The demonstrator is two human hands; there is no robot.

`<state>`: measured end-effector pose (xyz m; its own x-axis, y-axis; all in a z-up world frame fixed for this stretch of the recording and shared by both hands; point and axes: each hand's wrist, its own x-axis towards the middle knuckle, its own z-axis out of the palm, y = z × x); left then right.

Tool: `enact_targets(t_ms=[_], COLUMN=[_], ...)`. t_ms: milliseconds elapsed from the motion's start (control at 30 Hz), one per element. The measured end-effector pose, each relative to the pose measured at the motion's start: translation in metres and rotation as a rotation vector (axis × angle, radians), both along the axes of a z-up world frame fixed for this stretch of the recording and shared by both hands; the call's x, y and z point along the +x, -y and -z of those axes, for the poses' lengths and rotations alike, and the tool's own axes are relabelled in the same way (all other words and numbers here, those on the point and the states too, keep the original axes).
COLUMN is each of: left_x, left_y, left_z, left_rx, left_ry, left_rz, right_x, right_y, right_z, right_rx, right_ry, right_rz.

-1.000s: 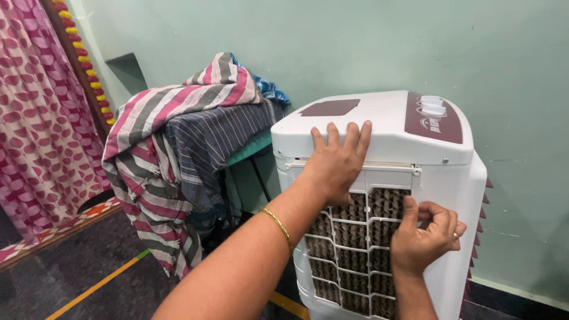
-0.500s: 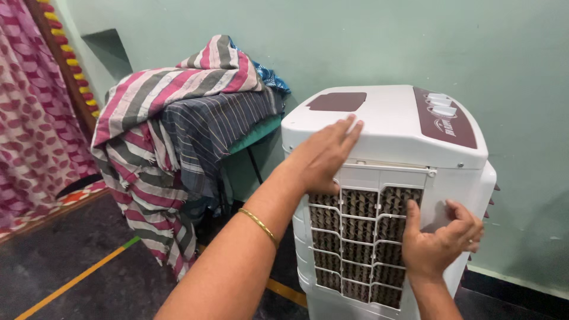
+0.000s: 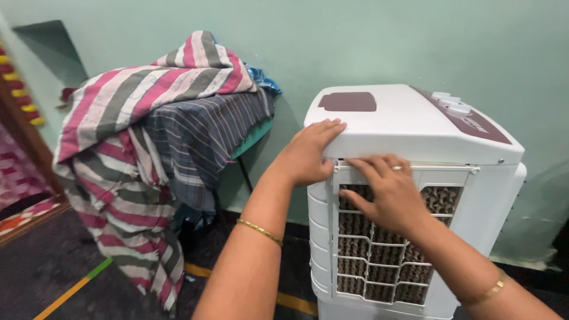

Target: The person removes the front grille of a portable air cooler, then uses a cloth to wipe the internal fan, motor, and water tank surfaces. The person repeatedly wipes different internal parts while the front grille remains detached.

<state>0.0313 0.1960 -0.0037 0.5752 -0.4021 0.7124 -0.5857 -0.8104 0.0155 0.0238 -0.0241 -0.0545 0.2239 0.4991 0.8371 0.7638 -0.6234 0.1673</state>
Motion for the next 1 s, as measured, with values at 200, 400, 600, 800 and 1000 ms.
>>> enact_targets(t_ms=[200,400,600,800,1000], left_x=[0.022,0.035,0.044,0.044,0.043], left_y=[0.014,0.036,0.043,0.043,0.045], left_z=[0.044,0.062,0.061,0.067,0.067], left_rx=[-0.474,-0.586,-0.444,-0.439,-0.441], left_ry=[0.121,0.436,0.564,0.572,0.534], left_rz=[0.050,0.100,-0.047,-0.078,-0.097], right_x=[0.014,0.029,0.016,0.004,-0.003], right_y=[-0.060,-0.048,-0.019,-0.023,0.014], right_z=[0.008,0.012,0.016,0.015,-0.024], right_rx=[0.192,0.194,0.198,0.209,-0.221], right_ry=[-0.028,0.047,0.169,0.156,0.021], right_rz=[0.158,0.153,0.034,0.054,0.089])
